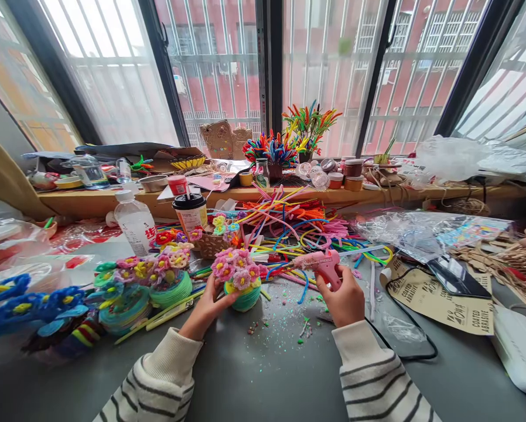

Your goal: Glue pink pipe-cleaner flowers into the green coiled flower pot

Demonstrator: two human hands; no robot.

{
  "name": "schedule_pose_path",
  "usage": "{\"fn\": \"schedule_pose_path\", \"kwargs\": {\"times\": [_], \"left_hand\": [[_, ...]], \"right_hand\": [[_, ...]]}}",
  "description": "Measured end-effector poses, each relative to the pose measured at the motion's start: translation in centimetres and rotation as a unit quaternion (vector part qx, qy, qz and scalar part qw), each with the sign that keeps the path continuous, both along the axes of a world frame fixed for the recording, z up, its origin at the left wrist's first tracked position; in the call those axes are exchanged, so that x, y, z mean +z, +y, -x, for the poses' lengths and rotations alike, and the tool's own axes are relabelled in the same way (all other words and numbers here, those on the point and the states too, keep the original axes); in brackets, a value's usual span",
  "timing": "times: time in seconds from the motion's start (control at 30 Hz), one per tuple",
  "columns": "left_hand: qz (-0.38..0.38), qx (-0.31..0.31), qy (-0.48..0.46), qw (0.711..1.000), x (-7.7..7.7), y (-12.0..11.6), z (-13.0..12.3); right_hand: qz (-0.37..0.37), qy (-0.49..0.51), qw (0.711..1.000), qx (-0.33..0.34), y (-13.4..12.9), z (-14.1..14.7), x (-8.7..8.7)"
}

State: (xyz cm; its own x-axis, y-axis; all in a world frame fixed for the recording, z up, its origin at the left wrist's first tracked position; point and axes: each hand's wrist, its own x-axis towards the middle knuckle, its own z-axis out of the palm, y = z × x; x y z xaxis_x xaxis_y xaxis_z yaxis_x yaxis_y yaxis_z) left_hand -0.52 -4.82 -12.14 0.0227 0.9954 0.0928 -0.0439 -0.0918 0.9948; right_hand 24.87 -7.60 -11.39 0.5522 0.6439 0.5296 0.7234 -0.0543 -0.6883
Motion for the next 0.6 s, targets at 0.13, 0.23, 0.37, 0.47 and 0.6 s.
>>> {"fn": "schedule_pose_path", "kwargs": {"times": [0.13,0.23,0.37,0.47,0.6], "left_hand": [[0.013,-0.017,-0.093,0.995,0.2,0.9,-0.4],[0.025,0.002,-0.097,0.995,0.6,0.8,-1.1],[0.043,0.016,-0.072,0.996,1.2,0.3,-1.7],[0.048,0.017,-0.067,0.996,1.4,0.2,-1.7],[0.036,0.007,-0.070,0.997,1.4,0.3,-1.6]], "right_hand": [[0.016,0.009,1.000,0.012,0.0,0.0,0.0],[0.014,0.009,1.000,0.008,-0.1,0.2,0.1],[0.016,0.012,1.000,0.002,-0.3,0.5,0.4],[0.016,0.014,1.000,0.001,-0.3,0.5,0.3],[0.022,0.012,1.000,0.002,0.0,0.1,0.0]]}}
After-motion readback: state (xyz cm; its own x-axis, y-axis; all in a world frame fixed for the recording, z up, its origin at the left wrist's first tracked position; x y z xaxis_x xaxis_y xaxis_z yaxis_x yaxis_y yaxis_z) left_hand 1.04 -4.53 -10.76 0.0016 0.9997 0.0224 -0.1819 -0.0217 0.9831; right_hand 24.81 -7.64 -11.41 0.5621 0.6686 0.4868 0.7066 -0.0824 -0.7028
